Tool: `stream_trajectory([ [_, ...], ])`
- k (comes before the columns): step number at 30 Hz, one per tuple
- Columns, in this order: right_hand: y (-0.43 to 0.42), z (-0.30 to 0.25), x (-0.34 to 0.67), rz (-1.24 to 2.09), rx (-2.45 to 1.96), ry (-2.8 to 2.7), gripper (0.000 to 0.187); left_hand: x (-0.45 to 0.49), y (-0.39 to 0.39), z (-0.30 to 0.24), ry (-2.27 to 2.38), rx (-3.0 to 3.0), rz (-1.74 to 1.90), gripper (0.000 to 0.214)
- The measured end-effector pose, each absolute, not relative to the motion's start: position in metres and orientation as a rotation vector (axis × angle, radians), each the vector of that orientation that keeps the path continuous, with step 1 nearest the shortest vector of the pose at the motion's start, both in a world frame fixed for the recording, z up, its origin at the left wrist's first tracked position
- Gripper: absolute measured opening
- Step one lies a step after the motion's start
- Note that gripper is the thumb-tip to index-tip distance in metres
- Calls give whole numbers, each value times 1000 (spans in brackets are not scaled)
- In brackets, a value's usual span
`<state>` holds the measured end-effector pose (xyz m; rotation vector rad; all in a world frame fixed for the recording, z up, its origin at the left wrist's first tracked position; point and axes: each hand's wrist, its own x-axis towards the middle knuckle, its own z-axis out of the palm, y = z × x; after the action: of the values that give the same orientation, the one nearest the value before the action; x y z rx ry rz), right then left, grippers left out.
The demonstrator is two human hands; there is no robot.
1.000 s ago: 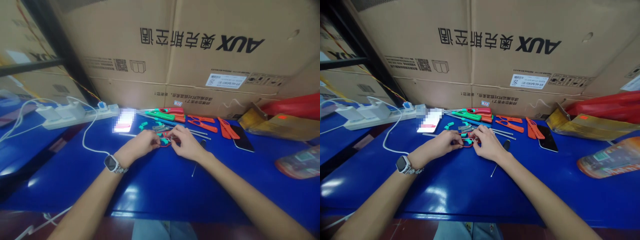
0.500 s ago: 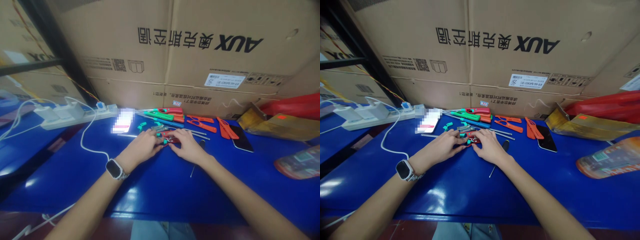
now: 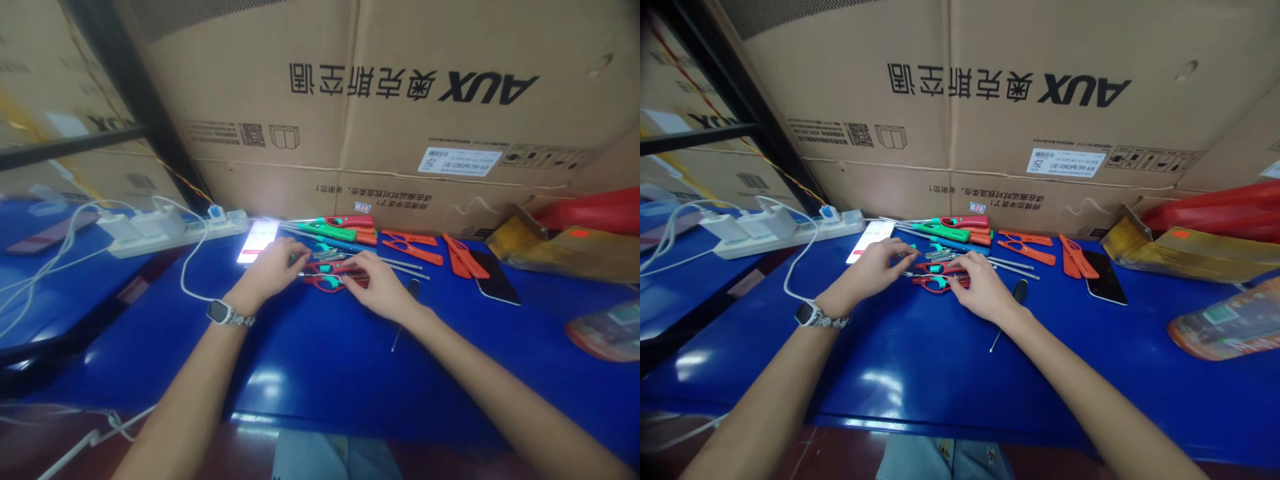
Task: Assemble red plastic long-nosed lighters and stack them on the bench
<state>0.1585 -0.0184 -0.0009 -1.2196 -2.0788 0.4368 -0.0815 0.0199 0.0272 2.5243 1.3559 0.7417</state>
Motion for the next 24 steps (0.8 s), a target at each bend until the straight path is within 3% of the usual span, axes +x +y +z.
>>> stream_trajectory([
  [11,45,30,153,212,-1339,-2375,16,-72,23,15,1385,2532,749,23],
  [24,44,49,148,304,-1588,-2734,23,-74,26,11,1360,2501,697,13],
])
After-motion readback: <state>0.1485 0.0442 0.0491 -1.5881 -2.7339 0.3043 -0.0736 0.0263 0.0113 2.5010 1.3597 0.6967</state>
